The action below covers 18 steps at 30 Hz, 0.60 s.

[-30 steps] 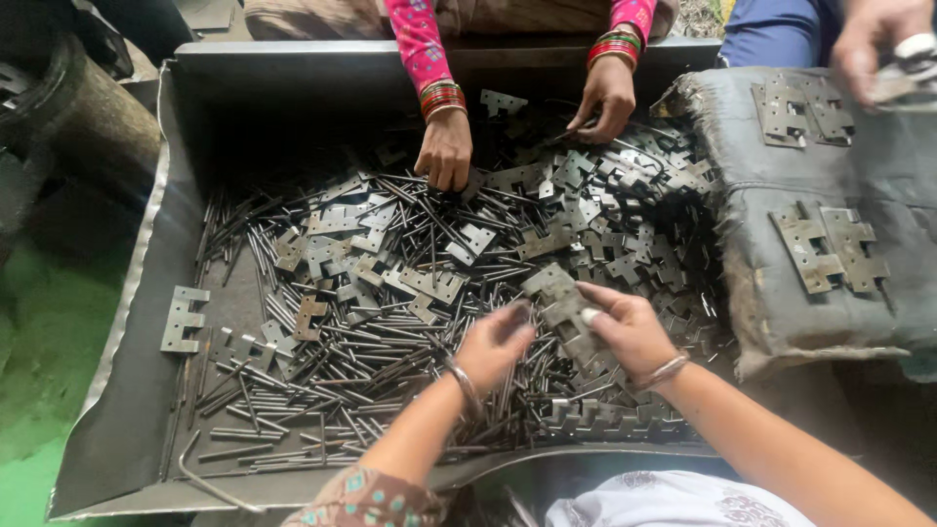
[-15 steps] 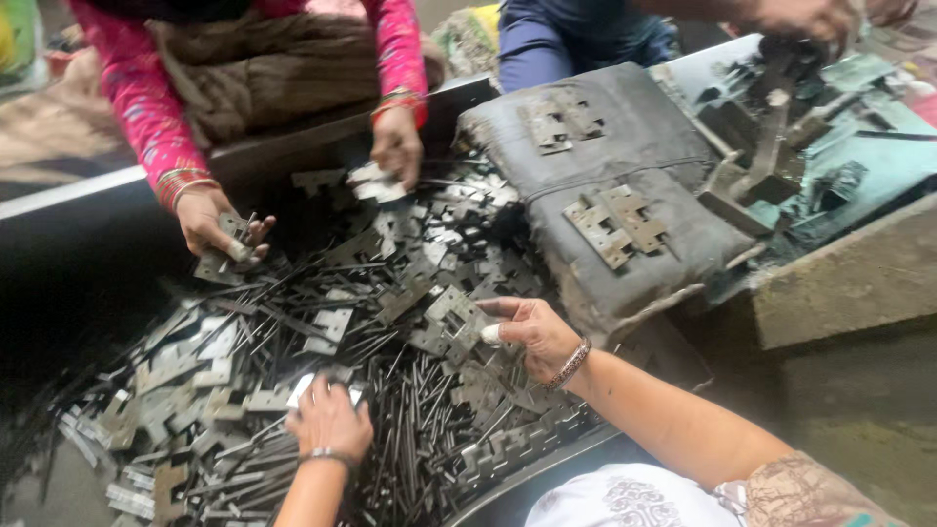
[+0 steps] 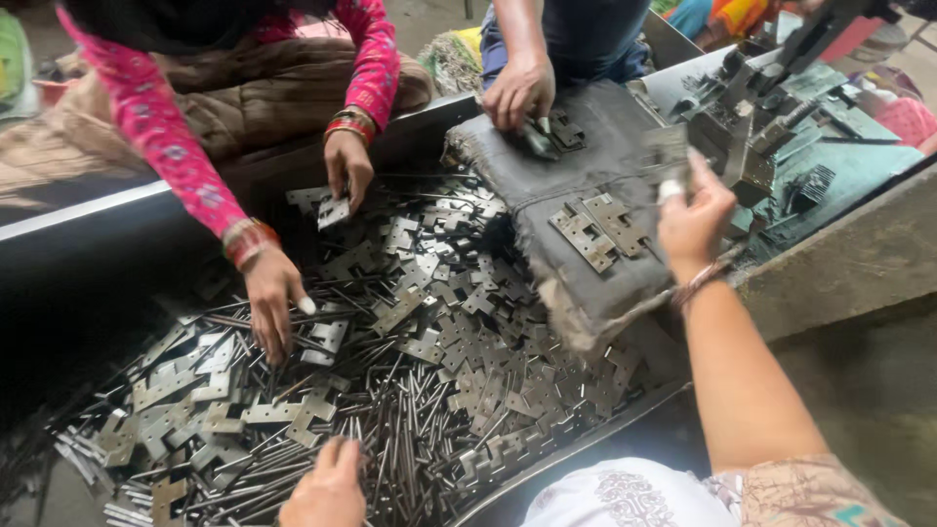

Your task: The person sorts metal hinges and pins from a large bin, picking them up and placing them on a workstation.

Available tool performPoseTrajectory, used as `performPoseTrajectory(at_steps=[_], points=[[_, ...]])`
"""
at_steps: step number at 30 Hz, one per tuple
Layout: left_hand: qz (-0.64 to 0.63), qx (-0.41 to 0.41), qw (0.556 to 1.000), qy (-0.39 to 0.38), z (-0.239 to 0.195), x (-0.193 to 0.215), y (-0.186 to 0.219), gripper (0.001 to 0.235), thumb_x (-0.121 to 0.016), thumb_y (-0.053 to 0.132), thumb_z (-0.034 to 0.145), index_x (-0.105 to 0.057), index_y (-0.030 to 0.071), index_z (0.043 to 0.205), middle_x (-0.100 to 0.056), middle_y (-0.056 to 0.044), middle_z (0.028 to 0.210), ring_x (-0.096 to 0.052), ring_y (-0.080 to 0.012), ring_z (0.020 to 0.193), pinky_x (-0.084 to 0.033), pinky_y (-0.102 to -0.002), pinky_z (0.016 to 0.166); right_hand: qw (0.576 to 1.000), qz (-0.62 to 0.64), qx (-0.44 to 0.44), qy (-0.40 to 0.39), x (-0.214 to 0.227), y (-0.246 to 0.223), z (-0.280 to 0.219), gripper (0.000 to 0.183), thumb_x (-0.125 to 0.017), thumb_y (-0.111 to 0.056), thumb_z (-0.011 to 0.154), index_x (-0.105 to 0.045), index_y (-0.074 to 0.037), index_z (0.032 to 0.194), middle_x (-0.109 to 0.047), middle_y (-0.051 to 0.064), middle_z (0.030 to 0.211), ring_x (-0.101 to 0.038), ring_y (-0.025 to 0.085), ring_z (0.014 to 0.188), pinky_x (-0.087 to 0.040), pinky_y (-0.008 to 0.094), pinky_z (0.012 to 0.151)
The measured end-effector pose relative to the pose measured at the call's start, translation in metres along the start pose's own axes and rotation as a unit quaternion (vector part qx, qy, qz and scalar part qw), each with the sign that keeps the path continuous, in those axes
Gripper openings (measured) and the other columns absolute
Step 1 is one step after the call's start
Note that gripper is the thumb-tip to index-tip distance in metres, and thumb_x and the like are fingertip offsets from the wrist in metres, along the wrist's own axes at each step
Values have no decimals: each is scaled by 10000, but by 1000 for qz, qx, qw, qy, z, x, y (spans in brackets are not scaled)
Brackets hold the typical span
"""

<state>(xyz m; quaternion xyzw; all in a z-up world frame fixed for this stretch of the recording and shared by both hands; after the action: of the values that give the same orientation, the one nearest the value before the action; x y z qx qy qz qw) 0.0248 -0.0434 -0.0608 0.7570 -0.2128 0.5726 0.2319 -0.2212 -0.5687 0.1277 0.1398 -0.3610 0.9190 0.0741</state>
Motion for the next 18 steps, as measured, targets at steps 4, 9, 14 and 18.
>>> performPoseTrajectory(at_steps=[4, 9, 14, 18], points=[[-174, -60, 980, 75, 23, 12, -48, 286, -606, 271, 910, -677, 236, 1185, -716, -18, 1142, -740, -337, 896, -601, -439, 798, 913, -376, 78, -140, -16, 87, 9, 576, -573, 27, 868, -648, -9, 1438, -699, 284, 1133, -685, 453, 993, -553, 502, 902], [-283, -9, 954, 95, -1, -7, -66, 232, -761, 332, 876, -775, 125, 980, -772, -132, 941, -732, -351, 866, -585, -428, 750, 889, -353, 58, -286, -28, 86, -10, 440, -631, -171, 886, -726, -147, 1315, -674, 264, 1212, -639, 482, 1061, -509, 550, 927], [-435, 70, 894, 86, -14, -7, -89, 648, -932, 168, 709, -639, -37, 1249, -744, -191, 1111, -743, -283, 1008, -570, -389, 850, 906, -202, 300, -221, -75, -90, -59, 346, -595, -15, 868, -710, 15, 1193, -708, 218, 1105, -693, 371, 992, -575, 429, 896], [-805, 169, 557, -119, -33, -14, -79, 756, -833, -43, 663, -548, 31, 1359, -759, -183, 1158, -747, -251, 1019, -618, -327, 878, 797, -69, 324, -506, -167, -154, -191, 332, -646, -40, 729, -694, -55, 1057, -682, 133, 1003, -680, 306, 920, -582, 383, 789]])
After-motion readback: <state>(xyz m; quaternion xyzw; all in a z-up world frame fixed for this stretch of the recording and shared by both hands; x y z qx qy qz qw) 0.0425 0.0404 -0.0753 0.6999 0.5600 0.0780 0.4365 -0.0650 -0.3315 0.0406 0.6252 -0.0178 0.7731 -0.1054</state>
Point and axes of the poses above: each hand's wrist, its own z-axis towards the middle knuckle, its own x-axis out of the back of the hand, y = z × x, the point moved 6 cm from there along z, towards the middle knuckle
